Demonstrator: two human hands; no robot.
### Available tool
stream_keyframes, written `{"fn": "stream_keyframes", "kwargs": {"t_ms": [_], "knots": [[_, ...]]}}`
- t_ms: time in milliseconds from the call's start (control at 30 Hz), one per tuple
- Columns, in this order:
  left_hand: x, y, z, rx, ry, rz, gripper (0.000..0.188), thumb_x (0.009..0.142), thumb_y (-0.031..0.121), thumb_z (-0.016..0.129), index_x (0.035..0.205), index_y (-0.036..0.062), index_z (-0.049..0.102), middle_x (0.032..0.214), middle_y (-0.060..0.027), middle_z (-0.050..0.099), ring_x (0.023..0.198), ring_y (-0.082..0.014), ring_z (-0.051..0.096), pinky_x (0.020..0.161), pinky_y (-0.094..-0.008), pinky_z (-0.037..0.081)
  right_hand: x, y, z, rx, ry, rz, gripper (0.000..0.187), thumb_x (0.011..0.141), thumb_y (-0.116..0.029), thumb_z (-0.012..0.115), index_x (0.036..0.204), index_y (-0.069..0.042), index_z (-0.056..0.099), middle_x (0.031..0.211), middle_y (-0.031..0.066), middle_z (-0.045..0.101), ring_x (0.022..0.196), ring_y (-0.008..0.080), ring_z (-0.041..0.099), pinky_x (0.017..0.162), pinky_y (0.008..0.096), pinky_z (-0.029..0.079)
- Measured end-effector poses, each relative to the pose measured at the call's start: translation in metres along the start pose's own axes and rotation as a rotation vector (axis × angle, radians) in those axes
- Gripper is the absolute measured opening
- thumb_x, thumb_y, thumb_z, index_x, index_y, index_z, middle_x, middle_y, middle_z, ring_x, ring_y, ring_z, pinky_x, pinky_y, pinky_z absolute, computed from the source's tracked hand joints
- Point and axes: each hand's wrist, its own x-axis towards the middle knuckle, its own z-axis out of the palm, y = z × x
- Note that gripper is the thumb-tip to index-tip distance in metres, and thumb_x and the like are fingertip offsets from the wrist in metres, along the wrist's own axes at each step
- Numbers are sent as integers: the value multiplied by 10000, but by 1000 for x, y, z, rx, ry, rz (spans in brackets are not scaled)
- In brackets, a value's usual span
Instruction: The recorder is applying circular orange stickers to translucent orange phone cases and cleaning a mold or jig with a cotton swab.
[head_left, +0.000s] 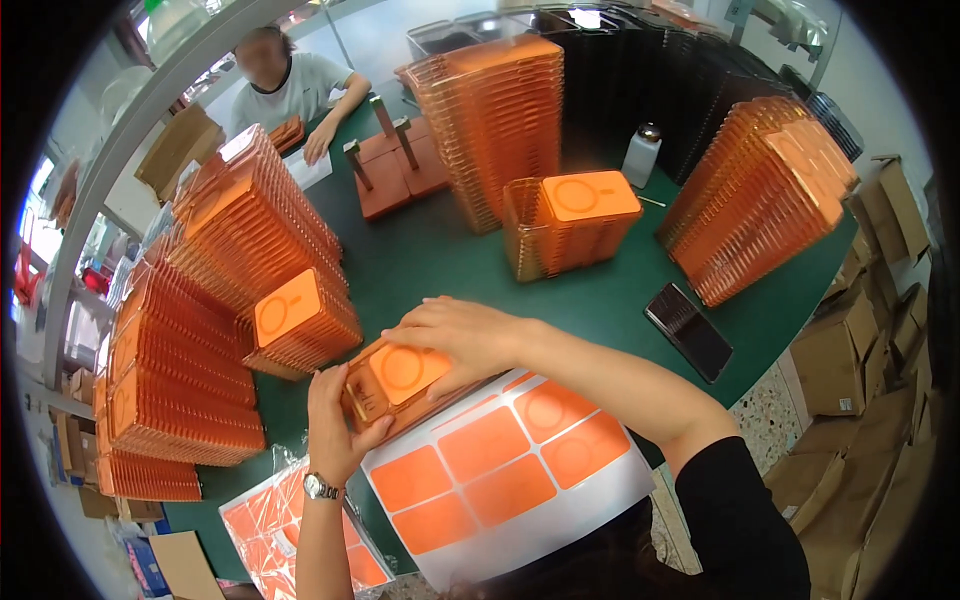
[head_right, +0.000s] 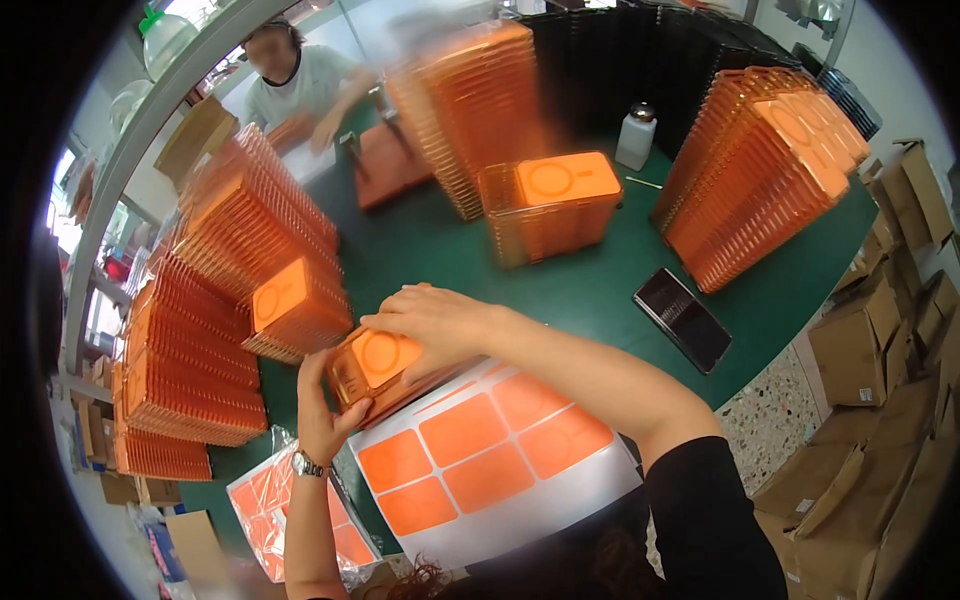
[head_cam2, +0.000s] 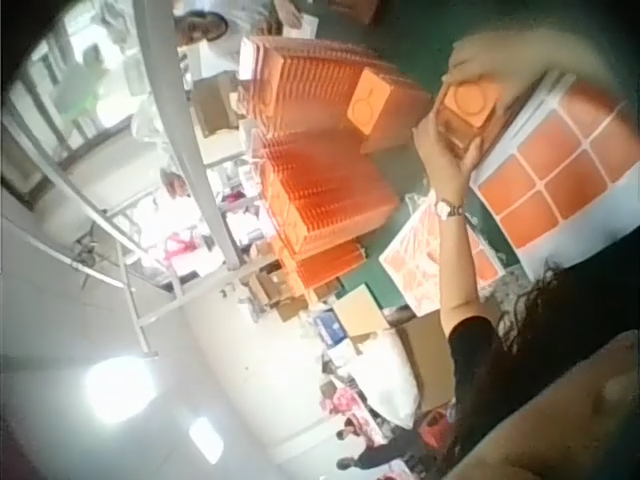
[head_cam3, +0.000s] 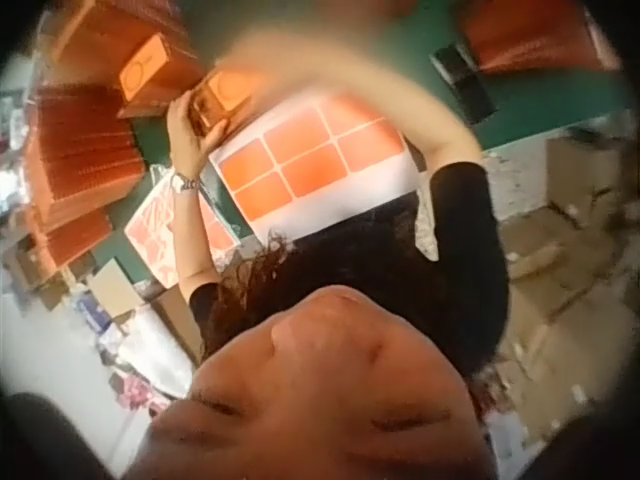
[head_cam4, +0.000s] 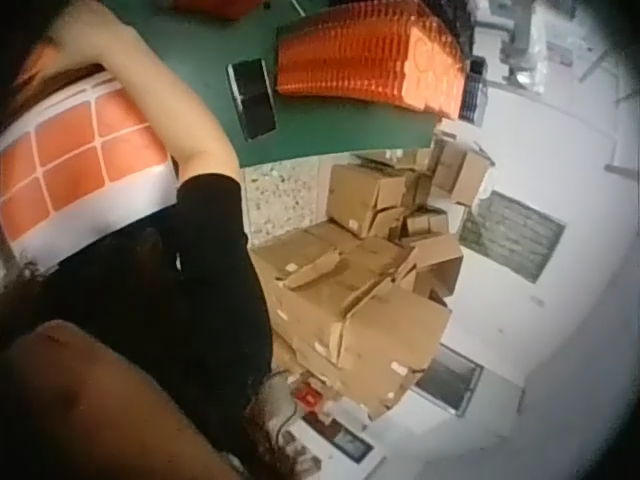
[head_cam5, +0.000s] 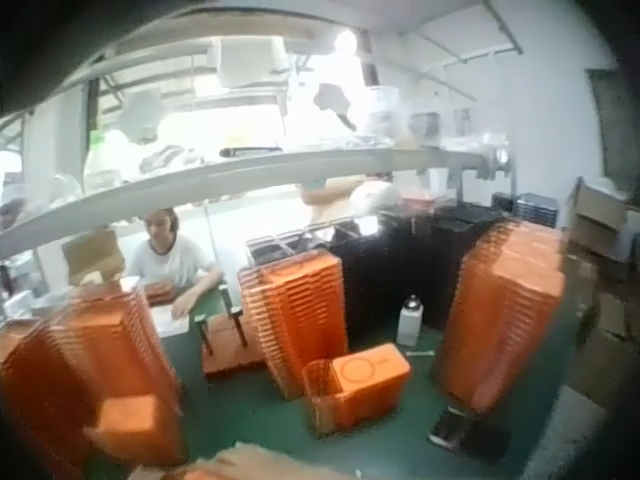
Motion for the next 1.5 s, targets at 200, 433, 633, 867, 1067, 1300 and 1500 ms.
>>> {"fn": "stream_keyframes", "kwargs": {"t_ms": [200, 433, 633, 867, 1067, 1300, 1500], "knots": [[3, -10, 9, -173, 134, 60, 948, 774, 422, 823, 1505, 55, 344, 1464, -226, 459, 1356, -415, 446, 1178, -517, 295, -4, 1, -10, 178, 61, 29, 889, 730, -347, 857, 1470, -56, 458, 1329, 178, 558, 1259, 349, 518, 1113, 433, 399], [30, 77, -9, -455, 416, 127, 1105, 811, 632, 721, 1598, 53, 205, 1641, -223, 230, 1508, -397, 250, 1199, -503, 249, -45, -27, -56, 1177, 377, 309, 1024, 729, -447, 881, 1506, -9, 378, 1347, 166, 561, 1280, 329, 571, 1128, 446, 431], [-67, 118, 27, -367, -346, 134, 917, 741, 336, 839, 1507, 59, 419, 1581, -216, 357, 1482, -408, 301, 1197, -541, 261, -97, -58, -60, 1897, 478, 56, 1297, 617, -766, 801, 1533, -5, 288, 1348, 217, 531, 1230, 452, 580, 1034, 628, 471], [-92, 132, 62, -28, -507, -12, 778, 818, 362, 781, 1457, 44, 473, 1588, -205, 342, 1480, -406, 291, 1188, -619, 191, -115, -55, -58, 2057, 406, -262, 1252, 579, -706, 861, 1488, -10, 353, 1315, 212, 540, 1202, 440, 592, 1038, 596, 467], [-95, 133, 66, 5, -456, 0, 742, 849, 405, 744, 1445, 43, 488, 1591, -200, 343, 1491, -396, 275, 1191, -607, 182, -121, -59, -69, 2062, 417, -263, 1224, 563, -675, 877, 1469, -25, 374, 1297, 193, 566, 1181, 409, 610, 1028, 533, 484], [-104, 130, 59, 4, -445, -45, 726, 848, 404, 746, 1439, 59, 504, 1592, -189, 350, 1490, -383, 285, 1193, -593, 188, -137, -44, -132, 1202, 557, 137, 1061, 657, -494, 887, 1471, 4, 423, 1367, 197, 553, 1218, 323, 602, 1061, 467, 466], [-108, 128, 55, -10, -417, -77, 723, 843, 406, 750, 1439, 74, 509, 1580, -184, 373, 1477, -378, 314, 1193, -583, 197, -132, 24, -216, -171, 364, 459, 886, 726, -282, 840, 1451, 44, 447, 1408, 146, 521, 1309, 278, 507, 1121, 354, 380]]}}
